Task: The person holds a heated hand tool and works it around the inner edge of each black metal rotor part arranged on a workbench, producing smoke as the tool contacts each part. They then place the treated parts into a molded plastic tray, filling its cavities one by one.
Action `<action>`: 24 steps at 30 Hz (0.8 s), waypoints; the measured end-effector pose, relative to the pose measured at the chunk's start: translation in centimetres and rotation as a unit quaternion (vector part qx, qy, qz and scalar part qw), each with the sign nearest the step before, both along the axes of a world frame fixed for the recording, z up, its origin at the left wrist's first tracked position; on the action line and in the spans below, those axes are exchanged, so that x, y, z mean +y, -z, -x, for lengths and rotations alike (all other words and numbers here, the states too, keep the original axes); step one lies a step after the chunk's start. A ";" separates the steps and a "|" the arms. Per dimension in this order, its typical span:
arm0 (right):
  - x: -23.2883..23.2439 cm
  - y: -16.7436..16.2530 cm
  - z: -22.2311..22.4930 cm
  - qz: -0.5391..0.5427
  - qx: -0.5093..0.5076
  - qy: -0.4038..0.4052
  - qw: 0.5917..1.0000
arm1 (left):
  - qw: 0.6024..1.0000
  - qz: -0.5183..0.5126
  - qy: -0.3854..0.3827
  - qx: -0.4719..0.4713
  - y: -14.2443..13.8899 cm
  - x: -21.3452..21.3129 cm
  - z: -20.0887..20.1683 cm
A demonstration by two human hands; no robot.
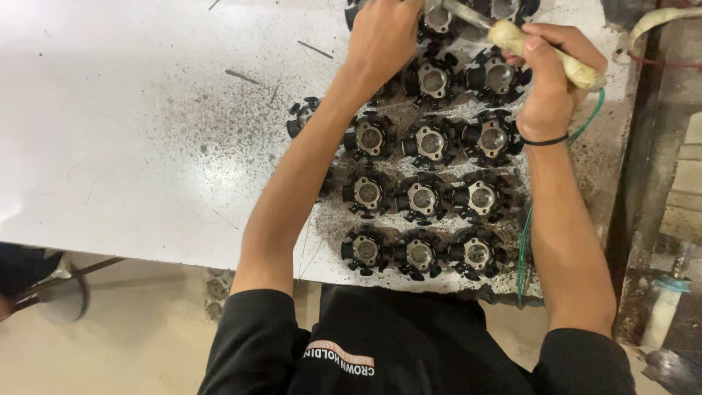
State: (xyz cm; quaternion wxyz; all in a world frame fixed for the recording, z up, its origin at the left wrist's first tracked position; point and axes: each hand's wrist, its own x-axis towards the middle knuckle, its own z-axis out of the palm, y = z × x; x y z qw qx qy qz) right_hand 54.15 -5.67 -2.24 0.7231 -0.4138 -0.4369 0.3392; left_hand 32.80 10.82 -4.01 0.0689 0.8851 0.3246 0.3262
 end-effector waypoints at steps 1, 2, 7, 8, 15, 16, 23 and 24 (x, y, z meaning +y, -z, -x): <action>-0.6 -0.8 -0.2 0.005 -0.007 0.000 1.000 | 1.000 0.007 -0.007 -0.026 -0.5 -1.1 0.7; -1.2 -1.4 -0.3 0.008 -0.013 0.004 1.000 | 0.999 0.011 -0.010 -0.052 -1.1 -2.0 1.3; -7.2 -1.4 2.6 0.081 -0.048 0.005 0.996 | 0.995 0.076 0.039 -0.047 -2.0 -8.0 4.5; -8.0 -0.9 3.1 0.101 -0.046 0.011 0.994 | 0.994 0.079 0.061 -0.047 -1.8 -8.7 4.6; -9.0 0.7 3.8 0.110 -0.038 0.019 0.993 | 0.996 0.051 0.036 -0.069 -0.5 -9.5 4.2; -8.9 0.6 3.8 0.116 -0.030 0.019 0.993 | 0.996 0.057 0.024 -0.060 -0.5 -9.6 4.2; -9.0 0.0 4.1 0.116 -0.032 -0.004 0.993 | 0.995 0.070 -0.010 -0.073 -0.6 -9.4 4.1; -9.0 -0.1 4.1 0.118 -0.038 -0.005 0.992 | 0.995 0.081 -0.001 -0.065 -0.6 -9.0 4.0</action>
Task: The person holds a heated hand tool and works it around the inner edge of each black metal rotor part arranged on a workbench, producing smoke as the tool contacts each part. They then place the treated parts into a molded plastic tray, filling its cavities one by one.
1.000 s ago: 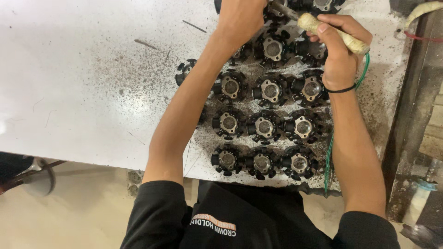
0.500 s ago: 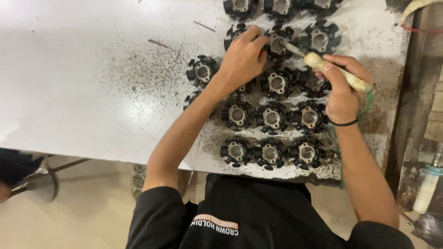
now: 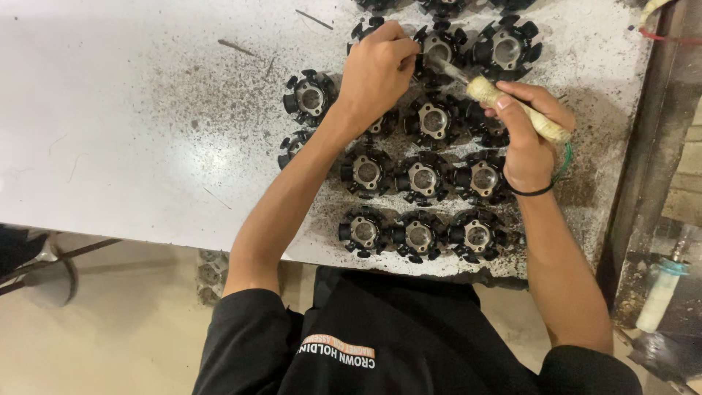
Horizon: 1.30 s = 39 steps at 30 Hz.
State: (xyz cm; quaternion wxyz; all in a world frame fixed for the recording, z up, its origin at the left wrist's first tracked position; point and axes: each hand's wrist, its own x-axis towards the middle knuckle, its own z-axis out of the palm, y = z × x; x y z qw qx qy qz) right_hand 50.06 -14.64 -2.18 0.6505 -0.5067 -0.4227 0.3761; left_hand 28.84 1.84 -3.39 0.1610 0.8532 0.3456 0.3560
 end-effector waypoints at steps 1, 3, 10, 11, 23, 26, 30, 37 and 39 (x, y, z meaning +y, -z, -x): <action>0.0 0.0 0.0 0.003 -0.005 -0.003 1.000 | 1.000 0.012 0.009 0.007 0.0 0.4 -0.2; 0.1 -0.1 0.0 0.008 -0.002 -0.005 1.000 | 0.999 0.015 0.028 0.020 -0.2 1.2 -0.4; 0.5 -0.4 0.2 0.015 0.020 -0.016 1.000 | 0.998 0.020 0.045 0.049 -0.9 1.0 0.2; 0.5 -0.4 0.2 0.017 0.014 -0.016 1.000 | 0.997 0.030 0.035 0.054 -0.9 0.9 0.3; 0.6 0.1 -0.1 -0.004 -0.025 -0.015 1.000 | 1.000 0.028 0.012 0.000 0.0 1.3 -0.7; 0.5 0.3 -0.1 0.007 0.001 0.014 1.000 | 0.999 0.042 0.006 0.025 -0.2 1.0 -0.9; 0.4 0.5 -0.1 0.008 -0.010 0.014 1.000 | 0.999 0.041 0.007 0.034 -0.6 0.9 -0.9; 0.3 0.2 0.1 0.013 -0.017 0.017 1.000 | 0.999 0.026 0.020 0.014 -0.7 0.7 -0.6; 0.3 0.1 0.1 0.011 -0.017 0.016 1.000 | 0.999 0.028 0.018 0.000 -0.7 0.6 -0.5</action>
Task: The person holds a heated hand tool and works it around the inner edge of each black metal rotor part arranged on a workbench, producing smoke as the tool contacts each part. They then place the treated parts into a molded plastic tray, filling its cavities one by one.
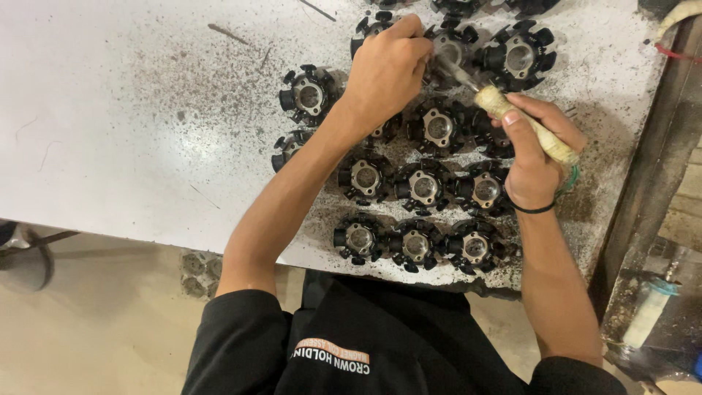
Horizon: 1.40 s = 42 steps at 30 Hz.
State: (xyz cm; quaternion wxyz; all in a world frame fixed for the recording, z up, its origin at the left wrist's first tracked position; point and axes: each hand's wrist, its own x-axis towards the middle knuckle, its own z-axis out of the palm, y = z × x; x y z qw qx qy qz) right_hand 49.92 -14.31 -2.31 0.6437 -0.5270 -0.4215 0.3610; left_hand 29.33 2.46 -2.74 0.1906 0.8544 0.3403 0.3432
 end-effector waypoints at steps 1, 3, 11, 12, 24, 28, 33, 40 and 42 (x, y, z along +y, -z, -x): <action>0.0 0.0 0.0 -0.006 0.001 -0.005 1.000 | 1.000 0.002 -0.002 0.000 0.0 0.0 0.0; 0.0 -0.1 0.0 -0.007 -0.005 -0.014 1.000 | 1.000 0.003 -0.004 0.002 0.1 0.0 0.0; -0.2 0.0 -0.4 -0.015 -0.017 -0.019 1.000 | 0.995 -0.033 -0.001 0.093 0.3 0.7 -0.6; -0.1 0.1 -0.4 -0.011 -0.023 -0.015 1.000 | 0.996 -0.031 0.000 0.080 0.2 0.7 -0.7; -0.5 0.4 -0.2 -0.006 -0.013 -0.005 1.000 | 0.998 0.005 -0.006 0.068 0.7 0.4 -0.5; -0.2 -0.5 0.1 0.008 -0.009 -0.018 1.000 | 0.996 0.007 -0.001 0.089 0.5 0.4 -0.7; -1.2 -3.1 -0.8 -0.073 0.031 0.028 0.996 | 1.000 0.007 -0.013 0.007 -3.4 -1.2 1.2; -8.2 -0.6 0.3 -0.018 -0.036 -0.006 0.999 | 0.999 0.046 0.002 0.006 -4.5 -9.2 4.3; -8.9 0.3 0.3 0.006 -0.019 -0.013 1.000 | 0.998 0.052 -0.014 0.015 -3.4 -10.4 3.7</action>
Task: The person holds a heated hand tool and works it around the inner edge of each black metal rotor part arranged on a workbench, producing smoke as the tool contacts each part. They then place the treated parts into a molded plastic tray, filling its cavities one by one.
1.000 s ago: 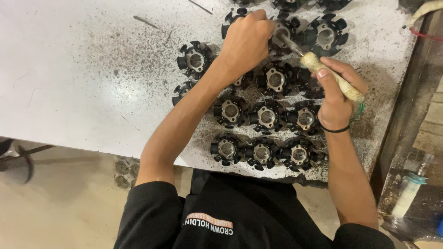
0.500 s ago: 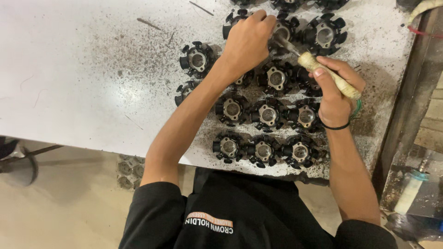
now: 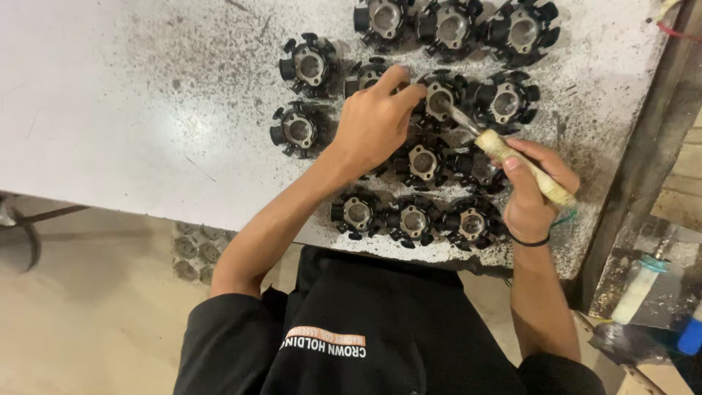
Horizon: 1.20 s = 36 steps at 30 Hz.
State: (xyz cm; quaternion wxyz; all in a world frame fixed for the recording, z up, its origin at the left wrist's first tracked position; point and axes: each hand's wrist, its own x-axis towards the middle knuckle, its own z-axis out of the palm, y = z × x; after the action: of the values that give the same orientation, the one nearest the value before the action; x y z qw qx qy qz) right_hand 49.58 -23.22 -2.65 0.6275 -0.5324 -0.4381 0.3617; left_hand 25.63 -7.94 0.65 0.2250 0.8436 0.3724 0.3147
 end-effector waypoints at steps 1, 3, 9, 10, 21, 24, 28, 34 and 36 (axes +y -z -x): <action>-0.1 0.3 0.0 0.007 0.016 -0.003 1.000 | 1.000 0.004 -0.008 0.006 0.5 -0.4 -0.3; -0.1 0.4 -0.3 0.012 0.026 -0.003 1.000 | 1.000 0.000 -0.021 0.015 1.2 -0.7 -0.7; -0.1 -0.2 -0.2 0.021 0.042 -0.008 0.999 | 0.999 0.012 -0.027 0.039 1.1 -0.8 -1.1; -0.1 -0.3 -0.2 0.024 0.050 -0.010 0.998 | 0.999 0.013 -0.014 0.045 1.1 -0.5 -1.3; -0.1 -0.7 -0.1 0.045 0.018 -0.018 0.999 | 0.998 0.056 0.024 0.021 0.6 0.2 -0.6; -0.3 -0.6 -0.1 0.042 -0.026 -0.023 0.999 | 0.998 0.059 0.018 0.006 1.1 0.4 -0.7; -0.1 0.0 -0.2 0.009 -0.031 -0.029 0.999 | 0.998 0.062 0.004 -0.011 1.5 0.4 -1.3; -0.3 0.8 -0.1 -0.010 0.009 -0.001 1.000 | 0.999 0.029 -0.002 0.040 1.2 -0.2 -1.2; -0.5 0.9 0.0 -0.003 0.000 0.003 1.000 | 0.998 0.025 -0.006 0.049 1.1 -0.2 -1.2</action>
State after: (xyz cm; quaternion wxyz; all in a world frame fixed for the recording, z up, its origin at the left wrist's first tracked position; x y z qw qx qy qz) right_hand 49.55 -23.70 -3.52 0.6302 -0.5319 -0.4376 0.3584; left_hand 26.82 -8.17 -0.47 0.2254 0.8497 0.3961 0.2651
